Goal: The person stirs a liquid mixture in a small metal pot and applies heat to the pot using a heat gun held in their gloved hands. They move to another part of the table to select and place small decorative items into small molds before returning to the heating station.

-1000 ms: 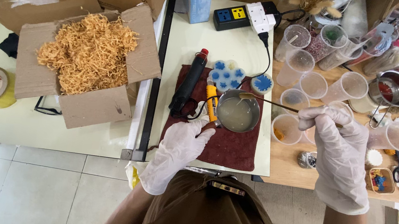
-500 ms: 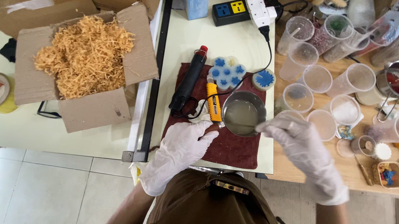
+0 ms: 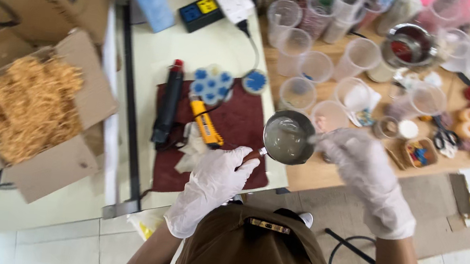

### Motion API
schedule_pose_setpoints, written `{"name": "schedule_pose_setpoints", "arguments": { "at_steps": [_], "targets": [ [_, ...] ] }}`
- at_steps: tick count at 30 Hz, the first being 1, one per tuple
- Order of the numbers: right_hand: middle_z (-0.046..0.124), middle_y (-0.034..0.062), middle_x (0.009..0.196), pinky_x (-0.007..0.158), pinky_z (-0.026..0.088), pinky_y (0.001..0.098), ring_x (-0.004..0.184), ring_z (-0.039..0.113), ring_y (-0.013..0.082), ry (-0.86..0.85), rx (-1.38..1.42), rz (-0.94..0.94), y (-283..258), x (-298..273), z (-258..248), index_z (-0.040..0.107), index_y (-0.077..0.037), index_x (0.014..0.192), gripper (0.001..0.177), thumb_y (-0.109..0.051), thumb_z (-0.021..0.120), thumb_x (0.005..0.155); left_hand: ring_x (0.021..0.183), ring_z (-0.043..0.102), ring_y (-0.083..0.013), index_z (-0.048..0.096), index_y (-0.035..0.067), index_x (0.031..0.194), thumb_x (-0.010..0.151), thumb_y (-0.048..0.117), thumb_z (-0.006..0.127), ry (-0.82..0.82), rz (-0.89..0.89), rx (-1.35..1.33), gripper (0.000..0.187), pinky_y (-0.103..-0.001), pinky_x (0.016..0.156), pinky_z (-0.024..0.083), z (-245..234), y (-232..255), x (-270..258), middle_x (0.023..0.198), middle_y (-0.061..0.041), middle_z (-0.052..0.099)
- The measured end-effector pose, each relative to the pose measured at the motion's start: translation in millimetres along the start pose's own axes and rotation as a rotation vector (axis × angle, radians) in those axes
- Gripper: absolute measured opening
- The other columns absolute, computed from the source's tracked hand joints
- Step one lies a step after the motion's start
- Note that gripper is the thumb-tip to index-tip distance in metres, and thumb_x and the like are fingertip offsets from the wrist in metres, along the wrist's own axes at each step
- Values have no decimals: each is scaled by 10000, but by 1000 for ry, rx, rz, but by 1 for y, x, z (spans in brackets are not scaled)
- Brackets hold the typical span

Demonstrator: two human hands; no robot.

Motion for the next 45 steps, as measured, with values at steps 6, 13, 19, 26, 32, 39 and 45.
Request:
{"name": "schedule_pose_setpoints", "arguments": {
  "at_steps": [6,13,19,26,32,39,45],
  "targets": [
    [768,112,963,757,566,318,849,724,198,139,-236,84,16,-50,-91,755,-13,1078,185,-114,664,953,567,717,-304,711,184,993,934,371,619,-200,-16,-178,217,-436,572,546,46,69,14,615,-90,711],
    [806,71,871,744,592,319,780,749,196,83,-302,202,56,-114,-186,802,-81,955,146,-145,673,928,628,682,-370,745,180,1018,925,376,662,-80,216,6,232,-487,569,518,119,181,24,679,-130,704],
    [780,96,938,819,559,370,902,711,239,113,-344,-38,87,-173,-256,794,-84,1044,189,-181,675,934,657,677,-390,757,184,1016,910,369,675,-122,303,-62,229,-488,572,520,183,262,33,711,-144,707],
    [786,44,958,763,597,306,867,725,154,251,-263,242,130,-238,-317,794,-91,1028,186,-207,670,952,655,689,-371,743,163,1002,920,349,668,-234,397,-105,217,-467,568,523,235,333,39,713,-142,709],
    [761,84,883,646,572,262,746,674,135,589,-48,531,168,-266,-376,784,-53,1047,174,-156,731,918,647,692,-359,727,145,1002,932,349,667,-281,489,33,224,-480,569,517,271,373,73,695,-141,707],
    [760,65,897,718,570,252,795,718,96,801,-302,495,189,-207,-430,764,-17,1078,159,-94,721,946,656,700,-357,722,126,959,938,316,666,-194,640,-57,200,-475,549,530,306,428,140,753,-126,732],
    [798,55,935,778,583,260,848,697,105,540,9,412,241,-142,-486,760,0,994,138,-122,711,953,643,708,-332,725,129,944,942,322,671,-293,712,-109,200,-452,562,543,325,468,215,732,-114,725]
  ]
}}
Point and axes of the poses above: each hand's wrist, its own x-axis towards the middle knuckle, its own z-axis out of the palm, y = z × x, the point moved 6 cm from there along x, towards the middle knuckle
